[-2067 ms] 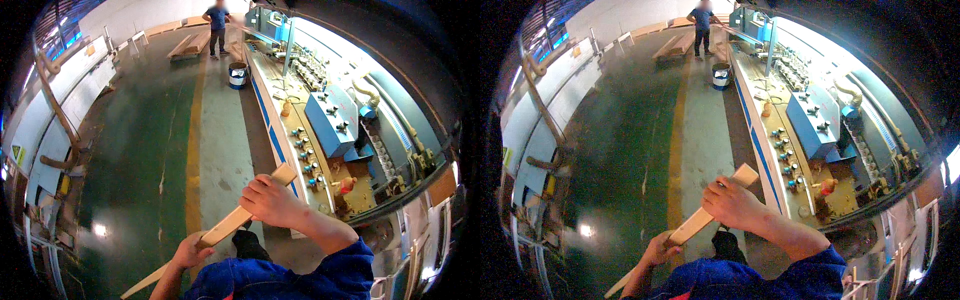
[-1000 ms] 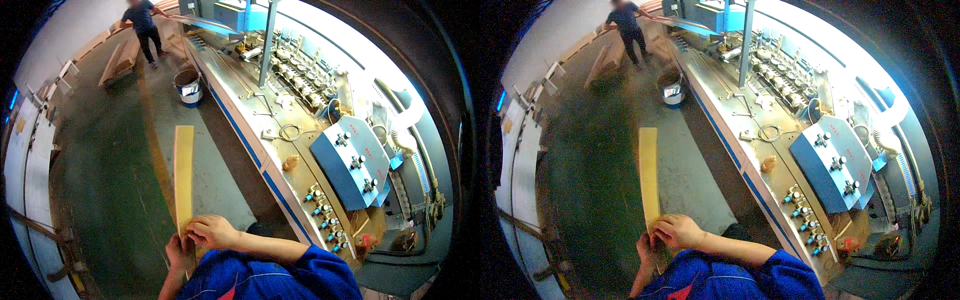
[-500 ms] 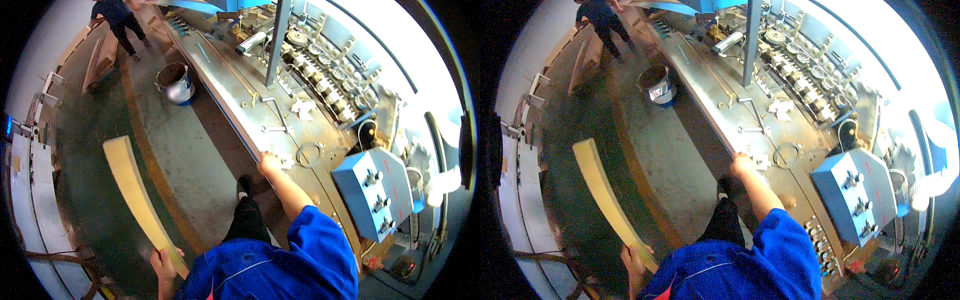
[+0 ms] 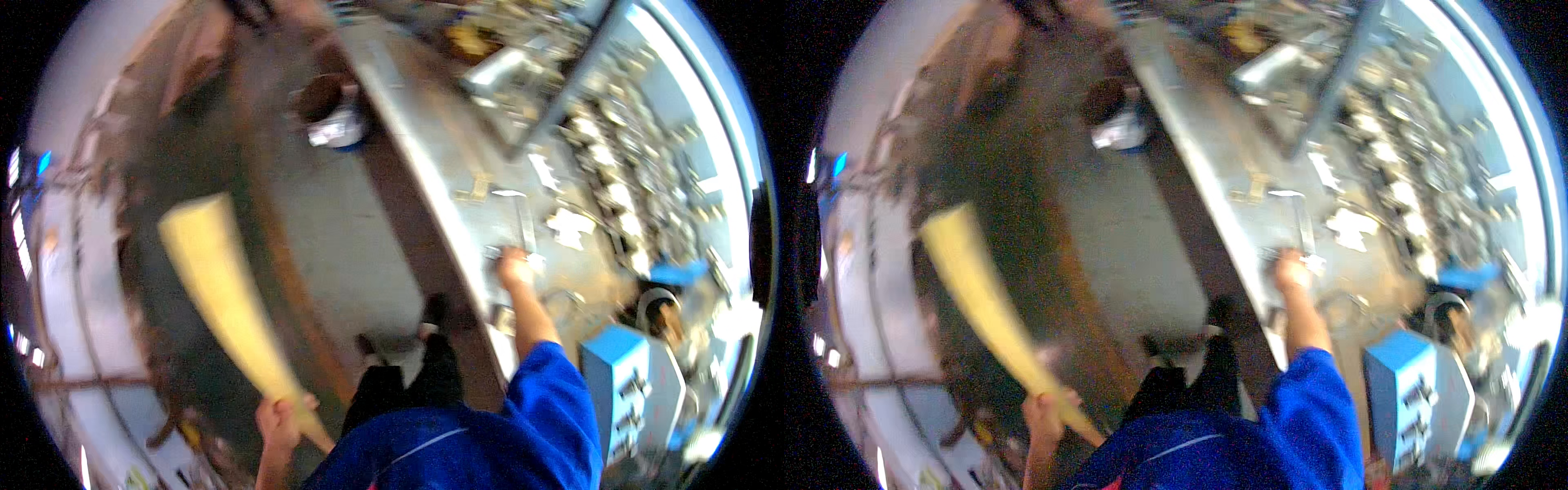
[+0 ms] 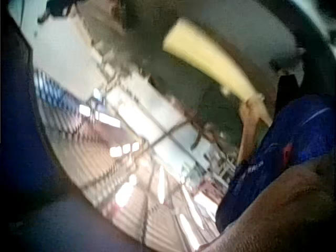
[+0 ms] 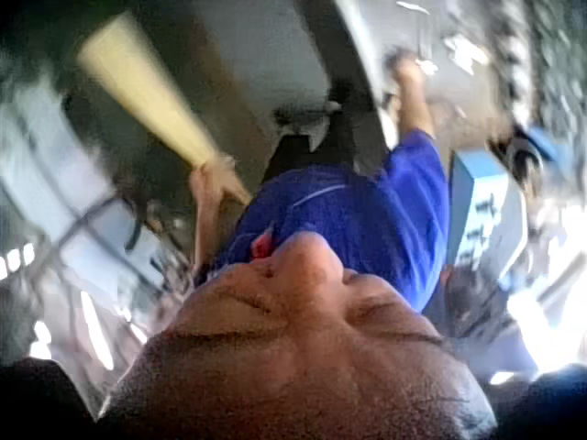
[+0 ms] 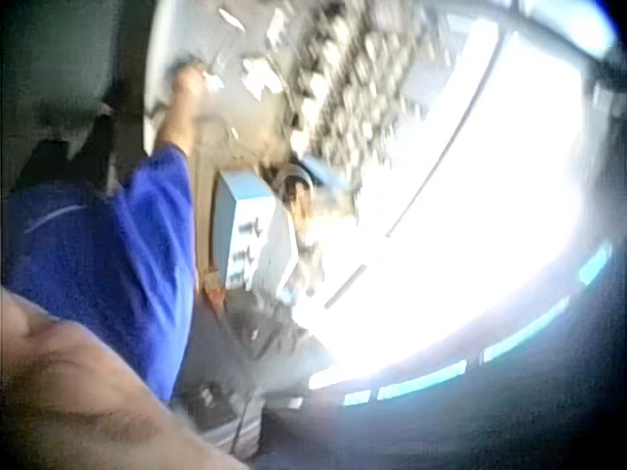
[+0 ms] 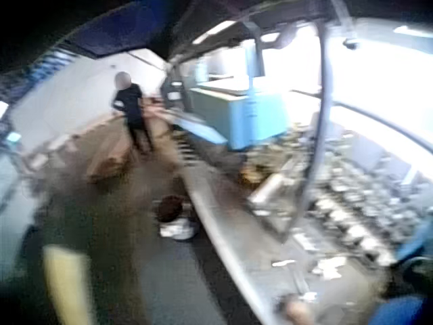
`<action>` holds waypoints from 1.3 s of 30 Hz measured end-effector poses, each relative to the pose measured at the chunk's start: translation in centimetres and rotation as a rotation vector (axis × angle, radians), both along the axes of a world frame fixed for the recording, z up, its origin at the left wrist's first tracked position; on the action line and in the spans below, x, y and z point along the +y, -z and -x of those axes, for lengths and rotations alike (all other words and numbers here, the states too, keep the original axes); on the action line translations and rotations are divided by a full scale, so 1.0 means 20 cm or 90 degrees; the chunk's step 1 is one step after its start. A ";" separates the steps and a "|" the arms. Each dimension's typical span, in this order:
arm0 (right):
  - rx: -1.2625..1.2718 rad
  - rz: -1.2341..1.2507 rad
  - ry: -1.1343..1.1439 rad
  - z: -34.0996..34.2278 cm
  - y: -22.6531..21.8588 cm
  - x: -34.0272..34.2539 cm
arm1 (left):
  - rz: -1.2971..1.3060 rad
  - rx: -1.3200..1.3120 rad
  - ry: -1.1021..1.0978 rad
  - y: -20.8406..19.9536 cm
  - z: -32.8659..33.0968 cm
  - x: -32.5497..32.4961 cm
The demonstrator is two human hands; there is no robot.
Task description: The person assembles wooden frames by aligning long planks on a jig, securing them with a pneumatic nail gun, and smoothing edges with a wrench. The person moves between workstations to retrieve materials and tools, then returns to continue assembly.
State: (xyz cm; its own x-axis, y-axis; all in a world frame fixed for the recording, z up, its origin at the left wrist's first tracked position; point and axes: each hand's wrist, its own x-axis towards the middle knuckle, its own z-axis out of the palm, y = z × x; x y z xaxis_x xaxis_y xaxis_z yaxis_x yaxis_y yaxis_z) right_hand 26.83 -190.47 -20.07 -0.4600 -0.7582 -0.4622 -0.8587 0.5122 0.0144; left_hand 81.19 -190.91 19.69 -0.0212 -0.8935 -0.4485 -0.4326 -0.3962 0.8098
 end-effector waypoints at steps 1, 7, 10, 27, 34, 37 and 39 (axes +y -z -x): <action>0.007 -0.012 0.036 -0.04 -0.08 -0.04 | -0.060 -0.030 -0.076 -0.04 0.08 -0.05; 0.027 -0.057 0.023 0.01 -0.11 -0.02 | 0.096 -0.113 0.064 -0.17 0.18 -0.38; 0.078 0.015 -0.114 0.02 -0.09 -0.01 | 0.108 -0.125 0.071 -0.21 0.16 -0.43; -0.830 0.408 -0.158 -1.59 -2.41 -0.09 | 0.240 0.255 0.338 -0.38 -0.02 -0.49; -0.702 0.422 -0.134 -1.74 -2.51 -0.11 | 0.170 0.487 0.305 -0.41 -0.05 -0.47; -0.718 0.415 -0.145 -1.76 -2.49 -0.10 | 0.169 0.438 0.327 -0.45 -0.01 -0.48; -0.728 0.470 -0.165 -1.73 -2.45 -0.10 | 0.190 0.412 0.341 -0.47 0.02 -0.48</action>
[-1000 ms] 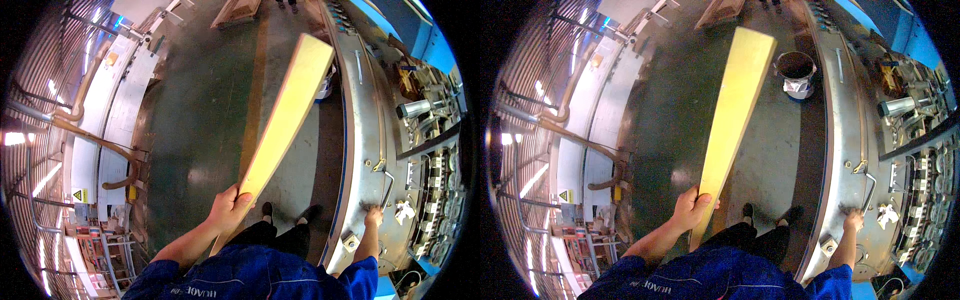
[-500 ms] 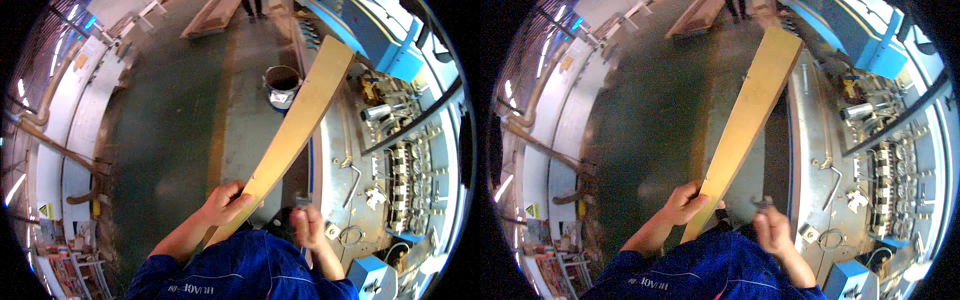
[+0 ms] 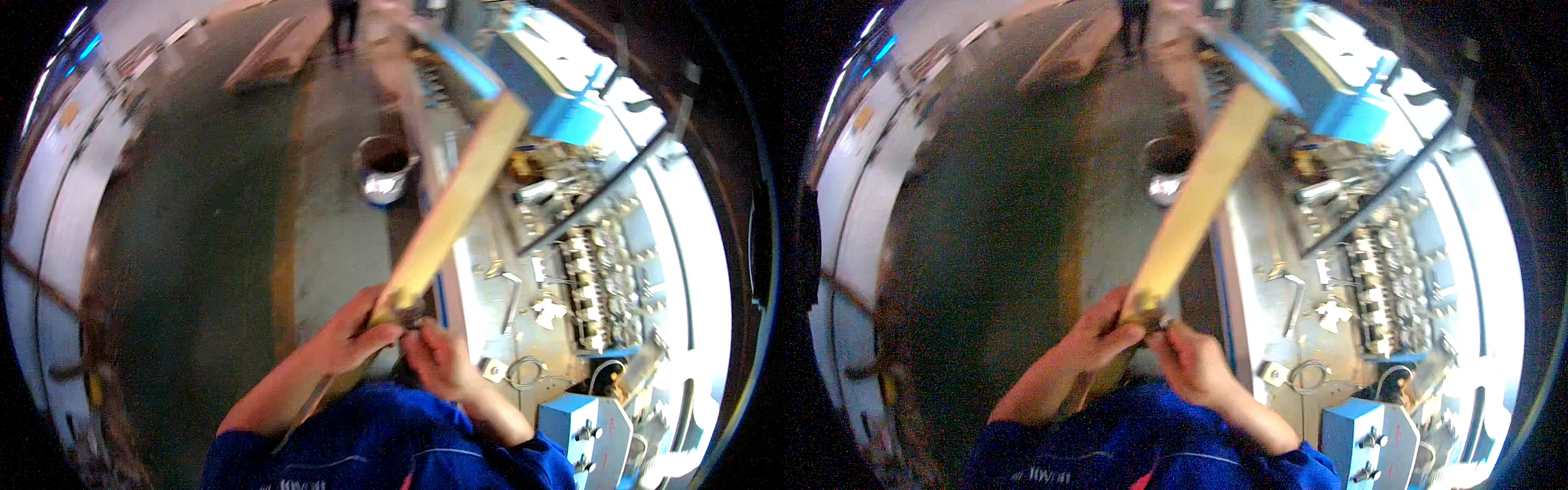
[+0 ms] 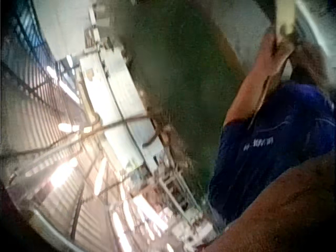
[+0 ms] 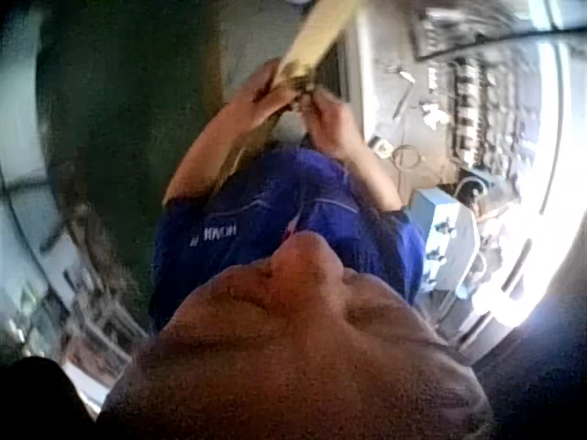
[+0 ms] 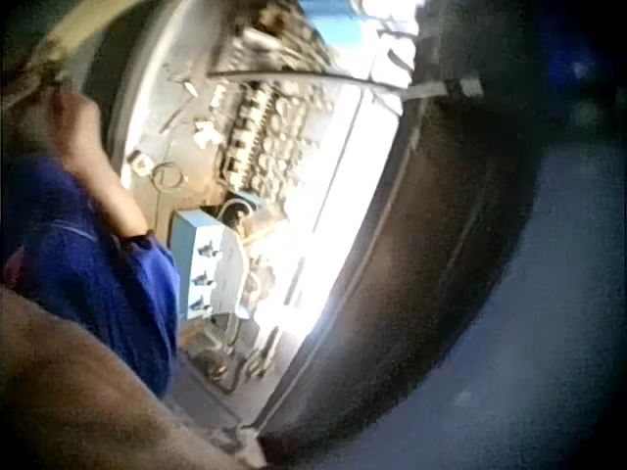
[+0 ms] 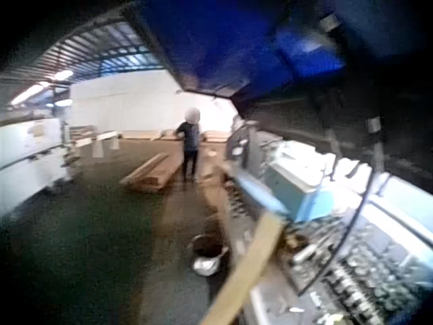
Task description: The person assembles wooden frames by aligning long planks on a jig, securing them with a pneumatic nail gun, and smoothing edges with a wrench. The person moves between workstations to retrieve materials and tools, then returns to continue assembly.
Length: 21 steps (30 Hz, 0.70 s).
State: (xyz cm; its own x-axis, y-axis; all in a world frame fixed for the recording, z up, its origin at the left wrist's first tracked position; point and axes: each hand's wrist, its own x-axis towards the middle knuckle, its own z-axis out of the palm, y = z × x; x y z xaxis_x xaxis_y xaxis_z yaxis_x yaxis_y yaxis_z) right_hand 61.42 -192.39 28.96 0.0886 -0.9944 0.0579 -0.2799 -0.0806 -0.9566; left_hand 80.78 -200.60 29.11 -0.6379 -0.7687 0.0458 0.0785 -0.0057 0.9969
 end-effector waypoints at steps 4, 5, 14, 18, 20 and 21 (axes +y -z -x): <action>-0.022 -0.105 -0.028 -0.05 -0.12 -0.01 | 0.070 -0.093 -0.099 0.00 -0.03 0.02; -0.033 -0.079 -0.023 -0.04 -0.11 -0.01 | 0.069 -0.110 -0.102 0.01 -0.03 0.02; -0.041 -0.012 0.001 -0.05 -0.08 -0.02 | 0.100 -0.081 -0.169 -0.02 0.06 0.06; -0.050 -0.008 0.003 -0.05 -0.05 -0.04 | 0.071 -0.060 -0.200 -0.01 0.08 0.06; -0.043 0.016 -0.004 -0.03 -0.06 -0.06 | 0.062 -0.043 -0.196 0.00 0.09 0.06; -0.044 0.020 -0.004 -0.03 -0.06 -0.06 | 0.057 -0.034 -0.197 0.00 0.09 0.05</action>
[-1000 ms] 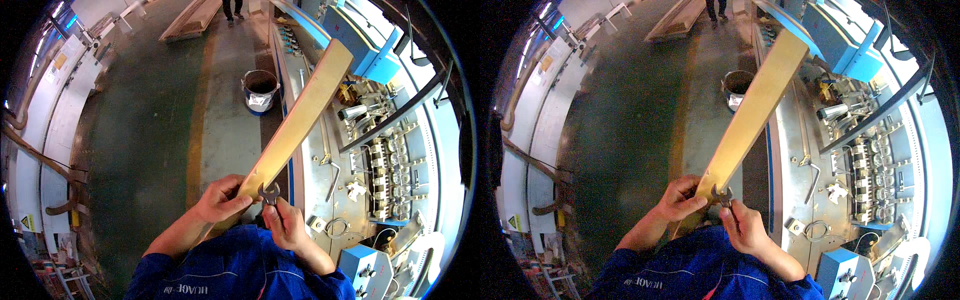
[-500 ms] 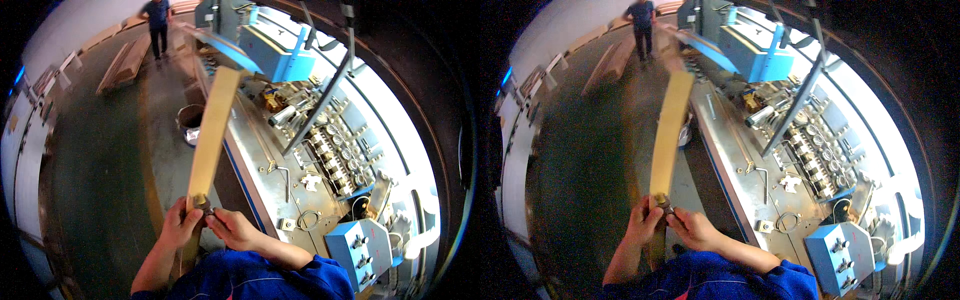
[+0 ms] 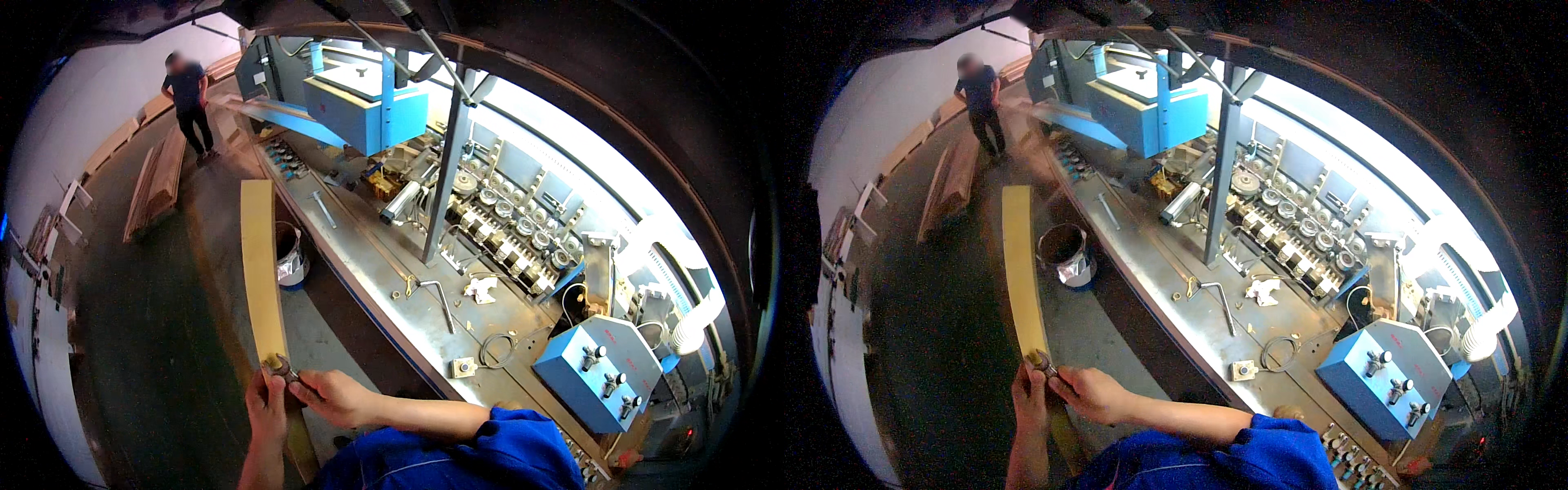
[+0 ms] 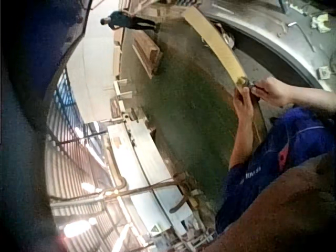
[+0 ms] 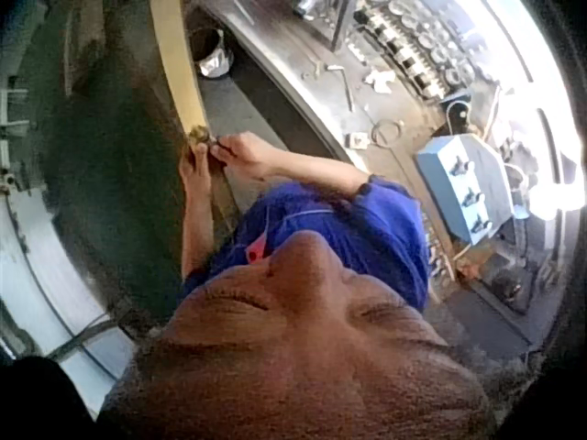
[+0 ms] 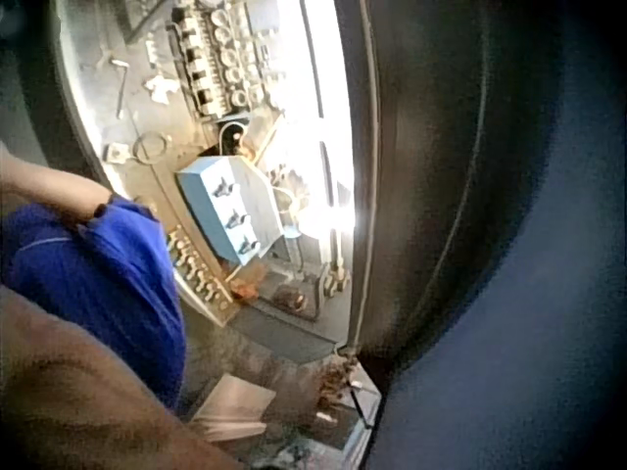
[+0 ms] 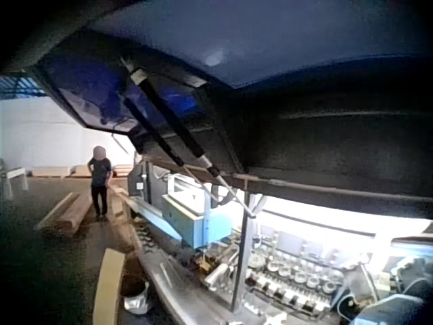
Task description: The person assembles wooden frames by aligning long planks on a jig, securing them with a pneumatic nail gun, and smoothing edges with a wrench. The person moves between workstations to retrieve materials and tools, then returns to continue assembly.
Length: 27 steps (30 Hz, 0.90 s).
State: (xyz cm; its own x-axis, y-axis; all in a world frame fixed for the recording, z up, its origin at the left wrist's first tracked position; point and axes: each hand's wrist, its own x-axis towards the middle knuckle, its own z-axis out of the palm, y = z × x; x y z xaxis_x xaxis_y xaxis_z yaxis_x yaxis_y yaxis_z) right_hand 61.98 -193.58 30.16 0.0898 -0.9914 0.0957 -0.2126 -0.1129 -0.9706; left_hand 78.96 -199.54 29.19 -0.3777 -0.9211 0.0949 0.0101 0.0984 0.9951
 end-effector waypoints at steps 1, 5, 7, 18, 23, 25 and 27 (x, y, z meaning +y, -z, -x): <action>0.000 0.004 -0.001 0.00 0.00 0.00 | 0.032 -0.036 -0.029 -0.01 0.01 0.01; 0.021 0.008 0.000 0.03 0.01 0.00 | -0.002 -0.040 -0.008 0.04 -0.01 -0.01; 0.035 0.010 -0.014 0.05 0.04 -0.01 | -0.003 -0.035 0.012 0.03 -0.01 -0.01; 0.369 0.080 0.053 0.15 -0.04 0.05 | 0.033 -0.321 0.032 -0.08 0.07 0.03; 0.452 0.129 0.061 0.09 -0.21 0.07 | 0.027 -0.233 -0.011 -0.07 0.00 0.06; 0.489 0.104 0.075 0.08 -0.23 0.09 | -0.004 -0.244 -0.010 -0.15 0.02 0.08; 0.525 0.090 0.082 0.07 -0.28 0.09 | 0.019 -0.241 -0.038 -0.13 0.03 0.10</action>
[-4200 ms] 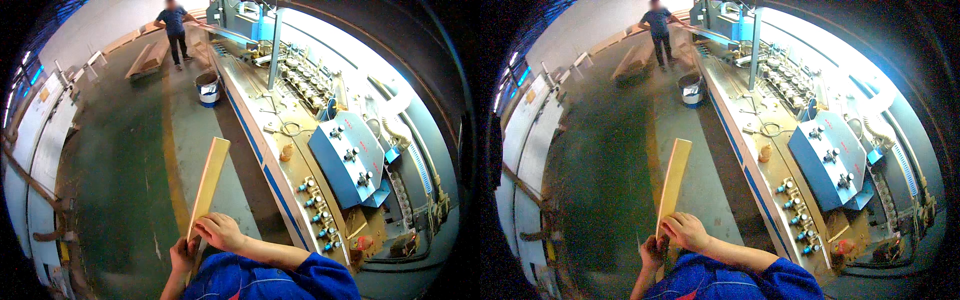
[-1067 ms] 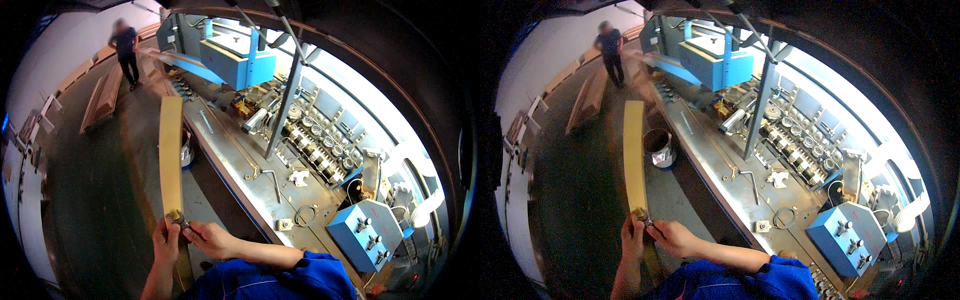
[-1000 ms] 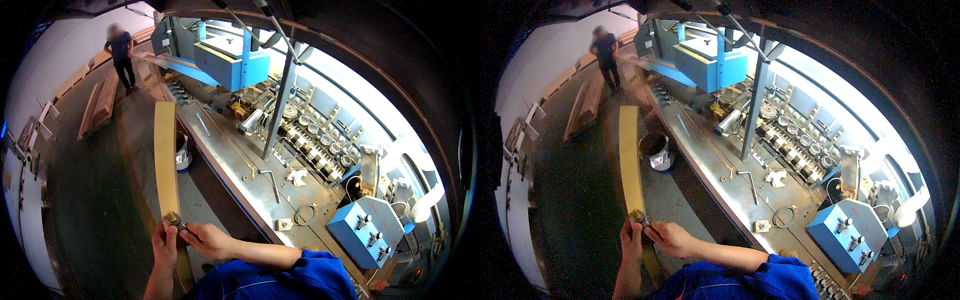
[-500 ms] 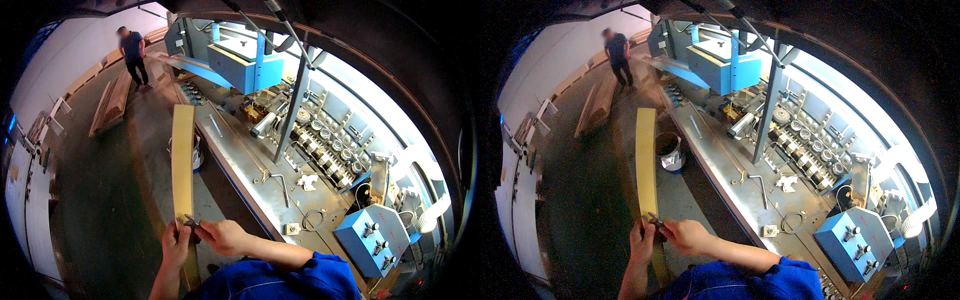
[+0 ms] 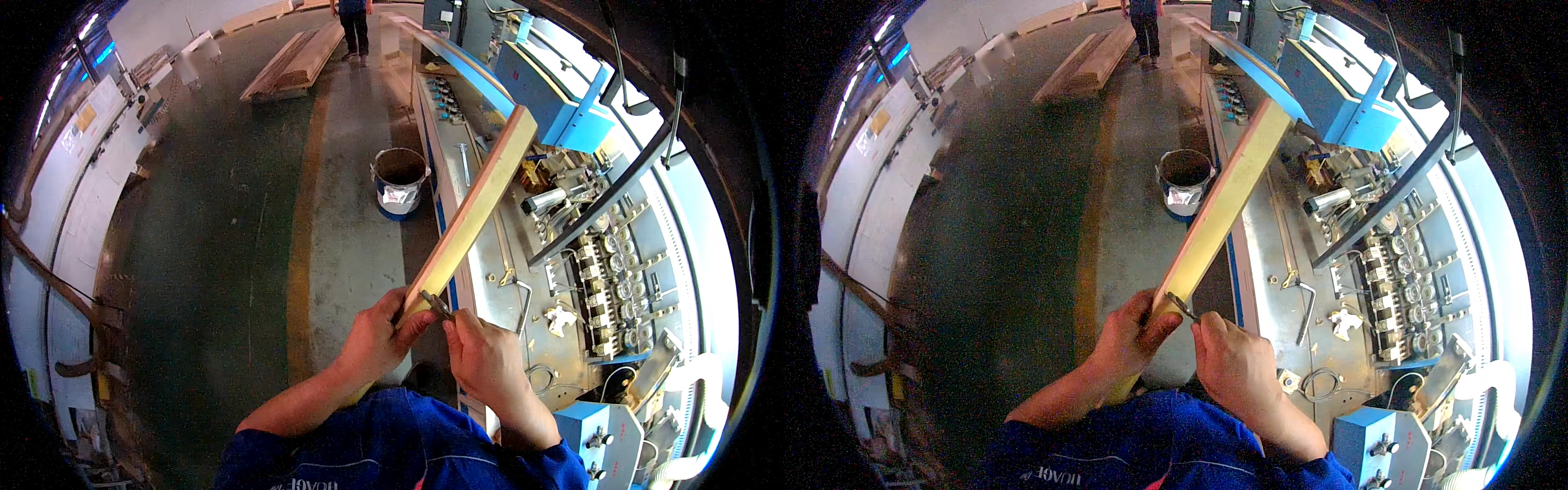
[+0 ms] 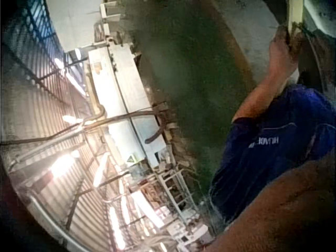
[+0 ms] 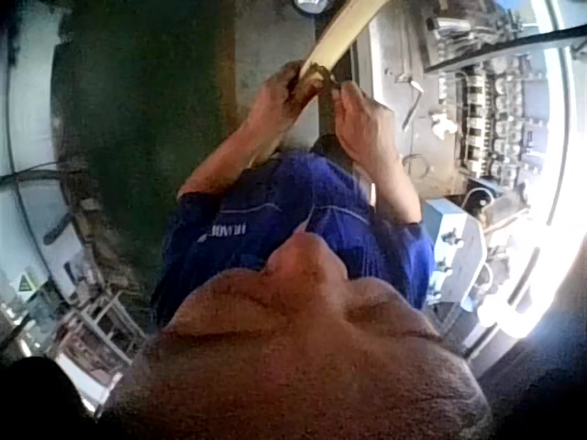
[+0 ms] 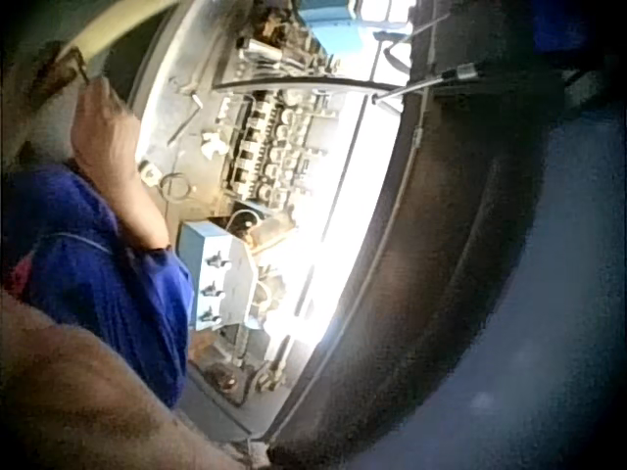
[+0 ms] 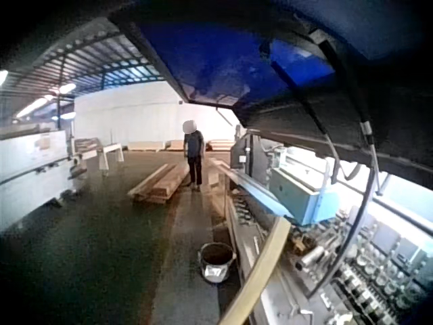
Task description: The person assembles wooden frames by aligning long planks on a jig, securing them with a pneumatic nail gun, and smoothing edges with a wrench. The person moves between workstations to retrieve materials and tools, then returns to continue assembly.
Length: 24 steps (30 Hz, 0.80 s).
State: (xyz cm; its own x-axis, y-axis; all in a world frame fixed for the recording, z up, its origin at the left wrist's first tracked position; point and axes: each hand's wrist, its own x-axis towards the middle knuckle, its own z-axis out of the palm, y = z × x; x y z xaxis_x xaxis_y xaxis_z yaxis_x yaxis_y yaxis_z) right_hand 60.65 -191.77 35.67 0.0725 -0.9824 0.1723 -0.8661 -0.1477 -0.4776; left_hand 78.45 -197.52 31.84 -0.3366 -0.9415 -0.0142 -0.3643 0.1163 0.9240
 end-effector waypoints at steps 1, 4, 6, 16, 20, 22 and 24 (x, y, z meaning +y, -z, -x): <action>0.018 -0.010 0.003 -0.01 -0.03 0.01 | 0.014 0.001 -0.011 0.01 0.00 0.01; 0.044 -0.021 0.008 -0.01 -0.05 0.02 | -0.028 -0.040 0.010 -0.05 0.01 0.01; 0.063 -0.017 0.013 -0.01 -0.06 0.03 | -0.014 -0.048 0.016 -0.02 0.01 0.00; 0.117 -0.004 0.045 -0.07 -0.03 0.02 | 0.012 -0.082 -0.005 0.00 0.03 0.02; 0.066 0.014 0.065 -0.10 0.02 0.00 | 0.023 -0.105 -0.033 0.01 0.04 0.01; 0.052 0.016 0.066 -0.09 0.05 -0.01 | 0.071 -0.103 -0.038 0.03 0.05 0.00; 0.046 0.031 0.052 -0.06 0.08 -0.03 | 0.083 -0.105 -0.037 0.06 0.04 -0.02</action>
